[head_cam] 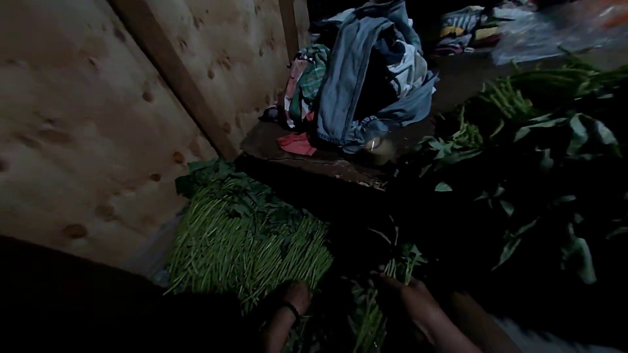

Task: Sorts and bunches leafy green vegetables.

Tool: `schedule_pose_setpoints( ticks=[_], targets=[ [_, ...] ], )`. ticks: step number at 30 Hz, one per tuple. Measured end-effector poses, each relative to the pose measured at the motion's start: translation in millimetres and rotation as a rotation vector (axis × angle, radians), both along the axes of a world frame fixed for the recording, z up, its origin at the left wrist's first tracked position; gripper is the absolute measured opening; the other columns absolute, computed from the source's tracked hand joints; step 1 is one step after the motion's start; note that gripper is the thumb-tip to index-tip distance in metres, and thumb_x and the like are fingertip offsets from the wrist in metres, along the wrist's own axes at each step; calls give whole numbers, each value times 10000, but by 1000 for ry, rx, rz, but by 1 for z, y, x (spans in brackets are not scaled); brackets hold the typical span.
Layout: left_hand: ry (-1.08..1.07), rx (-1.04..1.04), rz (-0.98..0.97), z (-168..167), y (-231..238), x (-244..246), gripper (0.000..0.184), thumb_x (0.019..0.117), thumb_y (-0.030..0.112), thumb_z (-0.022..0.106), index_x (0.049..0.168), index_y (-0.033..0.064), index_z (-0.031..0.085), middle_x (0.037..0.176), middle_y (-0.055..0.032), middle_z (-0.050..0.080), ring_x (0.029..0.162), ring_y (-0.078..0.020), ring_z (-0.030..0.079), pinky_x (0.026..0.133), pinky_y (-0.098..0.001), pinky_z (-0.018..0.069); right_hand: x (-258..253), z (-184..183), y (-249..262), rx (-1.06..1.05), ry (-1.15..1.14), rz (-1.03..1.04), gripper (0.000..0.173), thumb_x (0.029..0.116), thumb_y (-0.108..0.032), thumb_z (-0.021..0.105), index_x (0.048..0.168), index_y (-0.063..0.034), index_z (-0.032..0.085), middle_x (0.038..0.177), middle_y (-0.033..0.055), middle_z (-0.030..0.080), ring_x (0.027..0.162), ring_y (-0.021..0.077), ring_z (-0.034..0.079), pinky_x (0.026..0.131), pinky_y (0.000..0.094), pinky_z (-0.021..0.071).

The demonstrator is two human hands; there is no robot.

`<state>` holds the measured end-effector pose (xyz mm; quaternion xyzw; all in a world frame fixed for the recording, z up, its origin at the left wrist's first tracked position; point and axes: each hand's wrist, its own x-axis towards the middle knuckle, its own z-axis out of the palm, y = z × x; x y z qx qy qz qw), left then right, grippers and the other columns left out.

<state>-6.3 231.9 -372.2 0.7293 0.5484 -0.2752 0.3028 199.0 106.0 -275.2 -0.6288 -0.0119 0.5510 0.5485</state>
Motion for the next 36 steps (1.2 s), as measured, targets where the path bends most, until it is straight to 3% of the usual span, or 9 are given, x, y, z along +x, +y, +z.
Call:
schedule_pose_setpoints(
  ticks=[7,12,16,21,24,26,29,32,36],
  targets=[
    [27,423,262,-31,59,-5,470,1032,167,524,1488,57,510,1518,-206,484,1436,-381,423,1166,-509,375,-4,-4,8,72,100,-1,293,1024,-2,559,1313,-7,510,977,140,717,781,230,727,633,348,617],
    [116,474,252,-49,72,-1,628,968,353,676,1467,9,511,1520,-241,469,1403,-413,451,1109,-584,394,-5,1,8,91,125,49,295,1019,24,549,1312,6,521,969,135,708,789,213,723,678,327,623],
    [135,484,319,-51,78,-2,710,926,421,726,1483,40,504,1538,-256,435,1445,-442,376,1126,-605,360,-6,1,8,103,149,57,303,1013,34,554,1313,9,513,965,123,703,791,202,721,696,324,624],
    [129,551,107,-47,76,5,429,992,144,572,1395,-2,588,1495,-242,498,1436,-434,391,1158,-592,309,-3,0,8,107,162,42,308,1009,34,562,1313,17,513,966,129,704,784,205,721,702,325,625],
    [73,502,202,-39,72,9,517,1017,236,543,1475,-1,501,1458,-236,542,1397,-408,460,1161,-570,323,-3,4,9,115,147,46,310,1016,17,564,1321,10,512,975,122,709,798,198,728,712,323,626],
    [-7,433,358,-31,69,6,614,1022,346,563,1530,30,426,1423,-236,570,1309,-400,566,1107,-557,430,-2,5,8,118,143,44,313,1017,11,567,1326,8,511,975,126,710,794,202,727,703,331,626],
    [-316,375,613,-15,62,-5,631,992,337,636,1519,37,459,1420,-249,567,1293,-403,574,1095,-568,445,1,6,5,122,143,10,318,1009,19,575,1320,11,511,957,133,706,777,209,722,689,336,625],
    [-619,336,788,13,36,-8,607,955,239,698,1490,61,475,1329,-238,597,985,-337,681,822,-499,578,4,9,0,114,98,-25,339,997,9,608,1326,14,528,970,127,704,799,198,722,723,329,626],
    [-840,363,866,53,-24,-23,699,924,205,762,1530,88,433,1370,-242,568,863,-297,654,696,-467,556,4,6,-10,111,22,10,394,965,-8,668,1342,-3,553,938,122,704,766,193,704,701,340,611]
  ],
)
